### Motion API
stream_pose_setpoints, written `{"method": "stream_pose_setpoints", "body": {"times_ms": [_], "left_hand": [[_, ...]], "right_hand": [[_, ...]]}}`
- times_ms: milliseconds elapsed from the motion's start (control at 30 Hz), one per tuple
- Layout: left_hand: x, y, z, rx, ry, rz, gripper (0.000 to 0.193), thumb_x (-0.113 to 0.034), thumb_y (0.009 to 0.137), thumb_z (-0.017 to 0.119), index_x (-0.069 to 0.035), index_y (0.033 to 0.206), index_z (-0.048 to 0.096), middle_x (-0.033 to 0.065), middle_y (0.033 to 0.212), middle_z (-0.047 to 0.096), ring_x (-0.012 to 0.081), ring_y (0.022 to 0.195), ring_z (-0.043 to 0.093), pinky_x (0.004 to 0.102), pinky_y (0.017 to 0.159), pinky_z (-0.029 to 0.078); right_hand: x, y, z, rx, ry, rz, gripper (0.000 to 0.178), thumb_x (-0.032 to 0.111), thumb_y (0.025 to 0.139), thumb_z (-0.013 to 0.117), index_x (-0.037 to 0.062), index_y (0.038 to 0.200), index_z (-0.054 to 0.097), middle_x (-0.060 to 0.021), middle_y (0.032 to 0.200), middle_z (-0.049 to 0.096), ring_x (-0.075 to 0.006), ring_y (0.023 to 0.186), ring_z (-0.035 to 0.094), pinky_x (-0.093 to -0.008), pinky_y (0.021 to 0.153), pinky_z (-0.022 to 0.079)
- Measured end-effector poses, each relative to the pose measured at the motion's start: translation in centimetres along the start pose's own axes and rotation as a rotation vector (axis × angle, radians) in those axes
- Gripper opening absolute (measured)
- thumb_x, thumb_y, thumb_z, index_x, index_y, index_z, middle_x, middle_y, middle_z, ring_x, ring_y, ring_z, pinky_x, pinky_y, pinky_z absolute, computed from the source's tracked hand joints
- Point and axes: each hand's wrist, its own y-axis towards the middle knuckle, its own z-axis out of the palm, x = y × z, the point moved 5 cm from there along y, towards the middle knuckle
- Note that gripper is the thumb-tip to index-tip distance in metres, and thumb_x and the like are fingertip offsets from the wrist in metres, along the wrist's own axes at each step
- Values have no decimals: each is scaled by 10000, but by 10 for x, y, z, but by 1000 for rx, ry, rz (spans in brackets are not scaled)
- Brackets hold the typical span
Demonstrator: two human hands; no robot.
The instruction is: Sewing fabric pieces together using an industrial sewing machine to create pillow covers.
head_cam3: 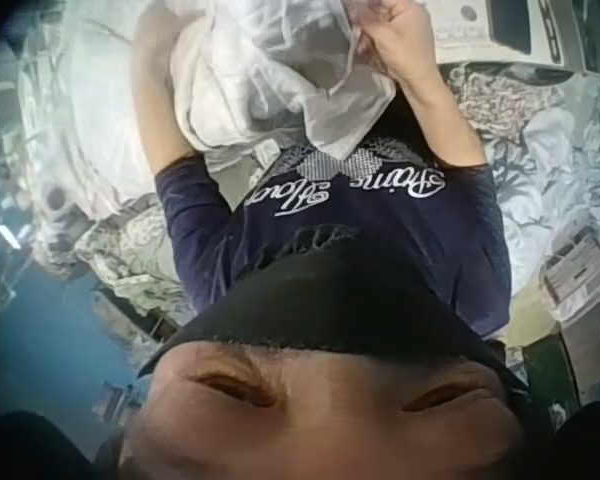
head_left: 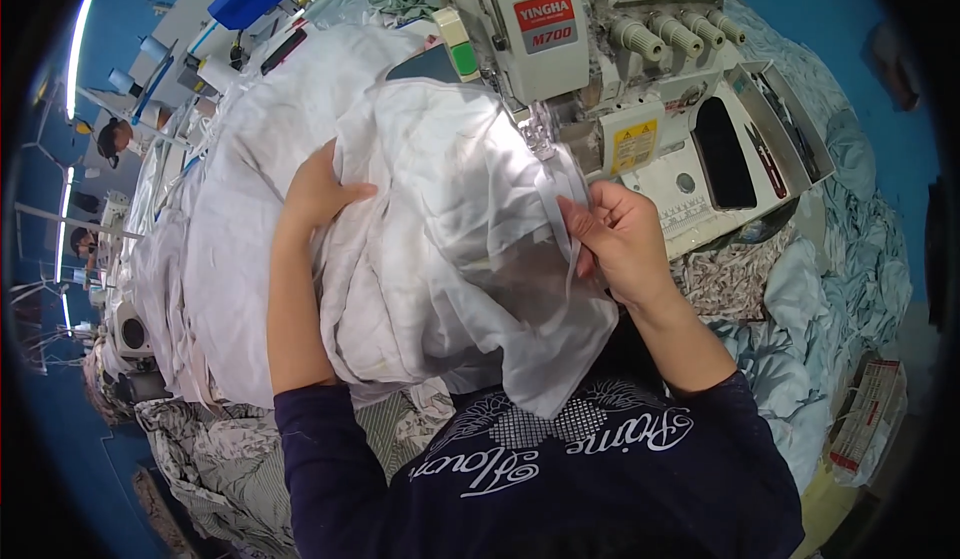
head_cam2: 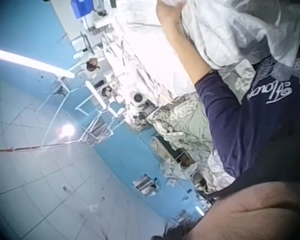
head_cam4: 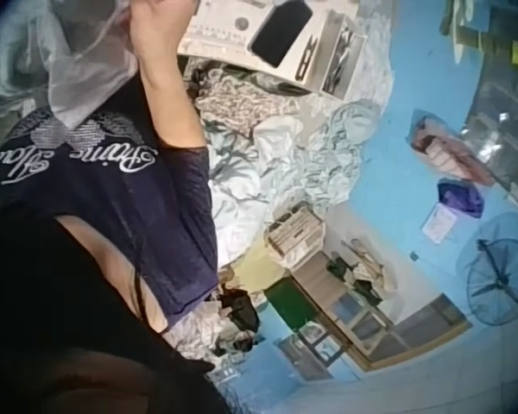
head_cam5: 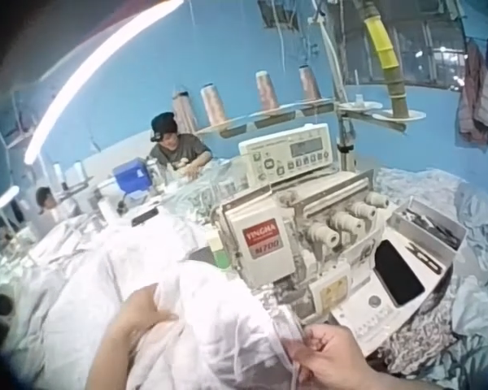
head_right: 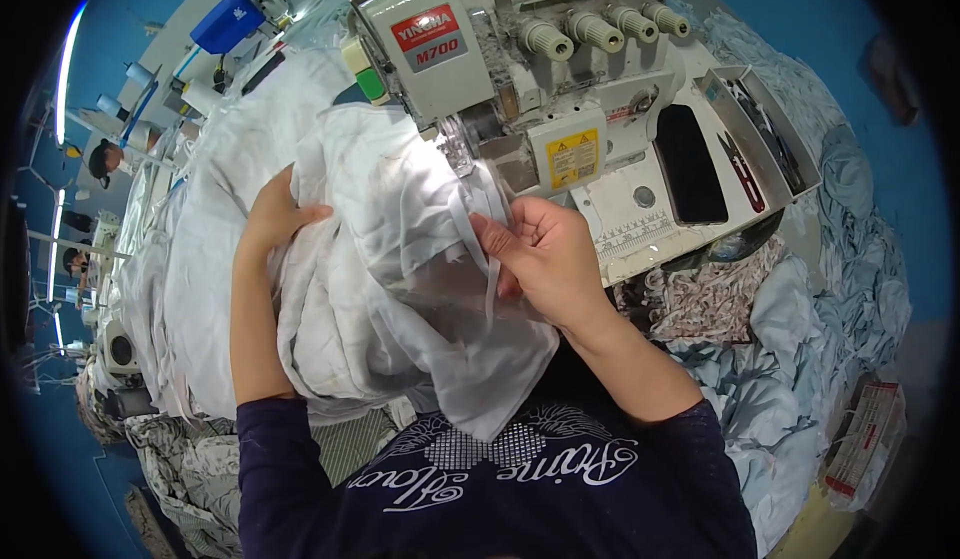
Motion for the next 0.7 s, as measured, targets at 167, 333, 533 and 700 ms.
{"method": "stream_pose_setpoints", "body": {"times_ms": [167, 333, 533, 700], "left_hand": [[3, -16, -21, -406, 60, -152, 220, -91, 764, 562, -29, 967, 620, 197, 964, 624, 379, 878, 592, 431, 759, 458], [97, -6, -41, -823, 205, -240, 197, -66, 761, 538, -67, 931, 636, 161, 877, 623, 339, 848, 602, 401, 732, 473], [162, -6, -46, -756, 478, -434, 274, -90, 767, 564, -86, 1036, 613, 132, 1089, 567, 311, 979, 559, 401, 813, 458], [-141, -42, -88, -436, -455, 709, 619, -51, 654, 720, -62, 1235, 507, 101, 1288, 493, 273, 1185, 459, 371, 1006, 342]], "right_hand": [[-1, 0, 4, 28, -38, -57, 286, 231, 858, 646, 52, 680, 513, 18, 492, 485, -53, 380, 457, -177, 355, 312], [-1, -4, -1, 23, -9, -63, 322, 302, 901, 574, 35, 723, 550, -4, 502, 498, -67, 391, 460, -192, 388, 350], [1, -4, 6, 86, 34, -77, 322, 281, 934, 512, 4, 787, 586, -35, 564, 539, -85, 434, 486, -202, 421, 377], [0, -4, -9, 53, -29, -111, 266, 213, 929, 513, -2, 791, 585, -34, 581, 543, -81, 455, 492, -200, 432, 378]]}}
